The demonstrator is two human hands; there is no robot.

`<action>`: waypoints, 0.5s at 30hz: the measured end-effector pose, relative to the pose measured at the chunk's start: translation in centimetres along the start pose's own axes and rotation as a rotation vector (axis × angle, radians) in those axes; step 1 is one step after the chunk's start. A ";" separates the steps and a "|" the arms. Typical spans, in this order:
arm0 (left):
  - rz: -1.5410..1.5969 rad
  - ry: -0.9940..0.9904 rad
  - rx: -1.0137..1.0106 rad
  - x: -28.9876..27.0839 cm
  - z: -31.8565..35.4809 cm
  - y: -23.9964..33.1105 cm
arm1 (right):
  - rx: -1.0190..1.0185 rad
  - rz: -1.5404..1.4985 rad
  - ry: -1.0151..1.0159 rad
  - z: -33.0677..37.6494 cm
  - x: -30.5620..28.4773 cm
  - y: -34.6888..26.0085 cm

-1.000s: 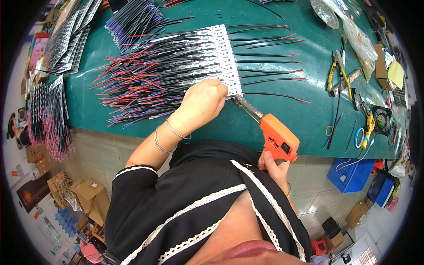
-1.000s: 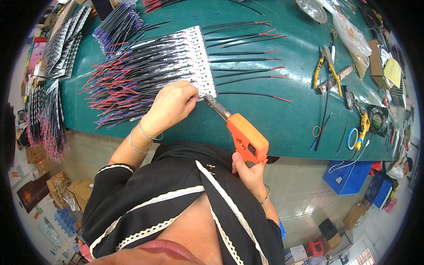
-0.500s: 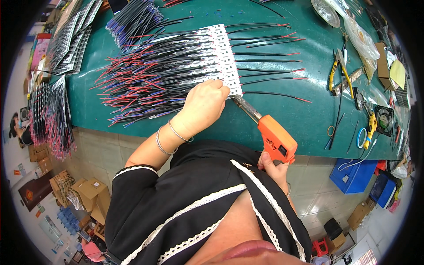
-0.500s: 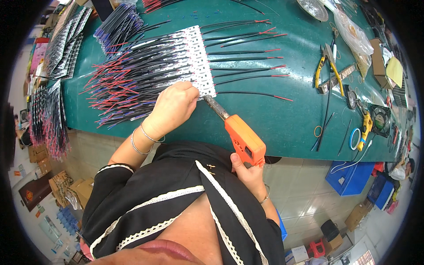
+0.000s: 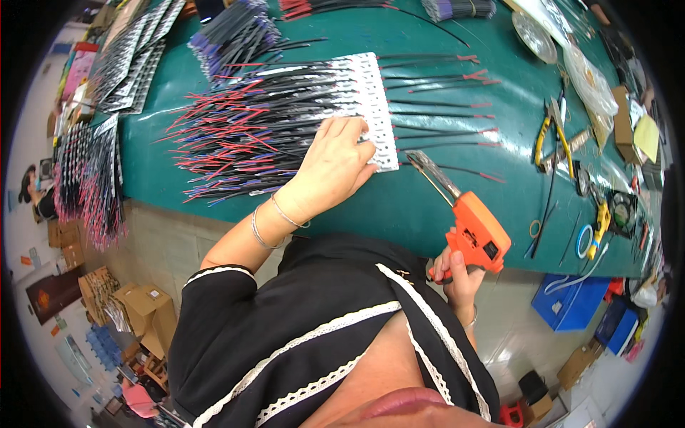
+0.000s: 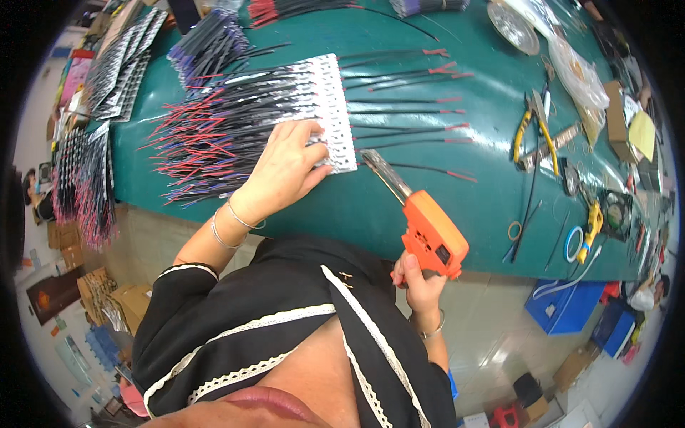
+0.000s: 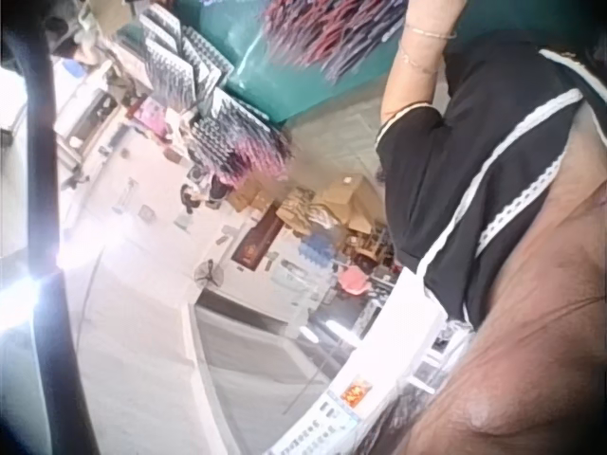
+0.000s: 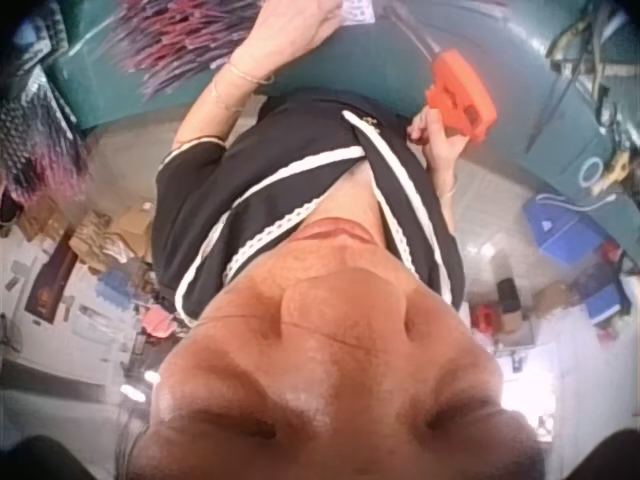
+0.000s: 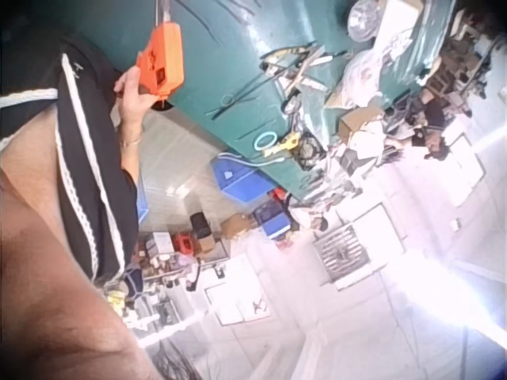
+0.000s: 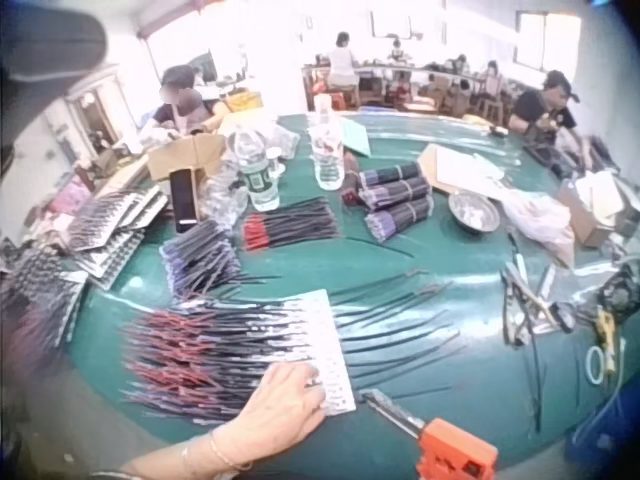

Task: The person positions wires onto circuit board strips by hand and solders them into place using a soldering gun.

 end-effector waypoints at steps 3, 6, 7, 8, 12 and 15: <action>-0.081 0.141 -0.061 -0.7 0.1 -2.3 | 0.010 -0.049 0.084 -0.3 0.0 -0.4; -0.181 0.141 -0.173 0.8 1.2 -4.8 | -0.049 -0.030 0.056 -0.6 -0.6 -0.7; -0.176 0.108 -0.195 1.0 1.7 -4.6 | -0.070 -0.024 0.067 -0.7 -0.8 -0.8; -0.173 0.098 -0.194 1.0 2.0 -4.5 | -0.078 -0.021 0.072 -0.9 -0.8 -1.1; -0.117 0.024 -0.176 0.5 2.8 -4.2 | -0.121 -0.051 0.044 -1.4 -0.9 -1.6; 0.053 -0.054 -0.073 -1.5 3.1 -4.4 | -0.138 -0.040 0.047 -1.7 -0.9 -1.9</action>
Point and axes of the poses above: each hand's wrist, its own z-axis away from the middle knuckle, its own x-axis out of the palm, y = z × x, the point moved 5 cm from there along -z, towards the middle knuckle, and after that the axes turned 2 degrees about y, right-handed, at the moved point
